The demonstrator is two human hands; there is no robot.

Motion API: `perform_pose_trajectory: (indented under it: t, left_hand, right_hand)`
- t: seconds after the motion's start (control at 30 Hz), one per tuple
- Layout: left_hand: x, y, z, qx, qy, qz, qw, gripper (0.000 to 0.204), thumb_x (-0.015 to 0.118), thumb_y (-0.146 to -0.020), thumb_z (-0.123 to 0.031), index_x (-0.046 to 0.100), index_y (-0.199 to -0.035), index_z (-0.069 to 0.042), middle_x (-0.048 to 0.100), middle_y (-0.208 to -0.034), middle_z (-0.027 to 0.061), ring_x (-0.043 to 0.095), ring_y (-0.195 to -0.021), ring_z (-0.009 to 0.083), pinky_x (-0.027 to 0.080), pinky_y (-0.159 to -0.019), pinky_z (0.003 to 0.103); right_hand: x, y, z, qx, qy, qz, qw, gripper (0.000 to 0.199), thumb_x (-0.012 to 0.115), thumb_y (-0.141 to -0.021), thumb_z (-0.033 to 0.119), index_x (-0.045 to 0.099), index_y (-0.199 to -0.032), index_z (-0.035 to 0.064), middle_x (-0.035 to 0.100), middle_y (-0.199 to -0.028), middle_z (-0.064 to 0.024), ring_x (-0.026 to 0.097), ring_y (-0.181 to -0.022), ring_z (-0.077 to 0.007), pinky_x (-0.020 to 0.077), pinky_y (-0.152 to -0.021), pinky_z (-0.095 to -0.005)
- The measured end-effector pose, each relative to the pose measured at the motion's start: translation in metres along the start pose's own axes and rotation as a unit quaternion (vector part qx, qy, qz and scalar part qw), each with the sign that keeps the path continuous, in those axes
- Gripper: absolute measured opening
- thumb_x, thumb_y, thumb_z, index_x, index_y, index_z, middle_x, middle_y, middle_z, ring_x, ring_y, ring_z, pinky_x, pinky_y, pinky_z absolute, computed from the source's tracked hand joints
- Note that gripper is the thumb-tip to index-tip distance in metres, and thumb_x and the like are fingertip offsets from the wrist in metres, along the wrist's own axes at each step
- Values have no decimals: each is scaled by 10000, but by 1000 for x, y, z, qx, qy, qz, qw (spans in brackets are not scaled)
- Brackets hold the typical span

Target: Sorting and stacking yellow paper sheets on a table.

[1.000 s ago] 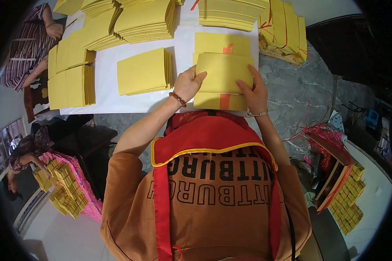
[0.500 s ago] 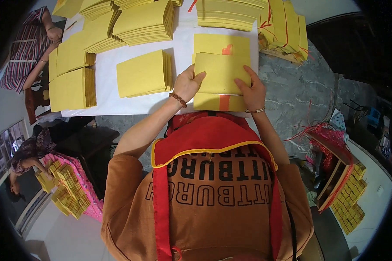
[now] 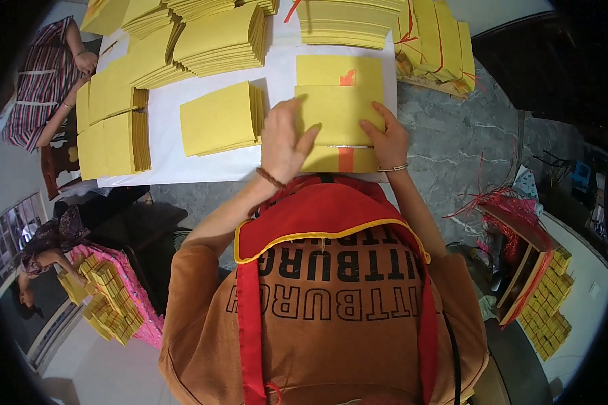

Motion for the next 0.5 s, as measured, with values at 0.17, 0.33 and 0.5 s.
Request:
perform_pose_trajectory:
  t: [0.17,0.33,0.5]
  left_hand:
    - [31,-6,-40,181,-149,87,968,482,630,-783,-249,496,-1217,-88,403,-1318,157,364,-1201,345,305,-957,463]
    - [74,-7,-16,192,-182,148,953,586,596,-795,-417,448,-1291,-144,344,-1376,172,283,-1288,348,206,-1047,500]
    - [84,-2,-8,193,-230,165,939,626,552,-802,-485,399,-1335,-195,301,-1410,168,244,-1311,355,185,-1043,534]
  right_hand:
    - [0,1,5,50,19,25,998,458,702,-740,263,581,-1150,99,658,-936,-167,656,-829,-278,504,-715,-337]
    - [0,1,7,-33,9,-12,999,457,695,-752,257,574,-1151,72,657,-929,-171,649,-819,-301,502,-704,-340]
    - [-6,13,25,-25,96,3,995,490,676,-763,284,546,-1206,118,564,-1178,-134,578,-1025,-258,443,-834,-394]
Point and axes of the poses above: each hand's wrist, its own y-axis away from the middle knuckle, its own x-axis out of the palm, z = x × y, the point moved 6 cm from there along -y, towards the middle knuckle
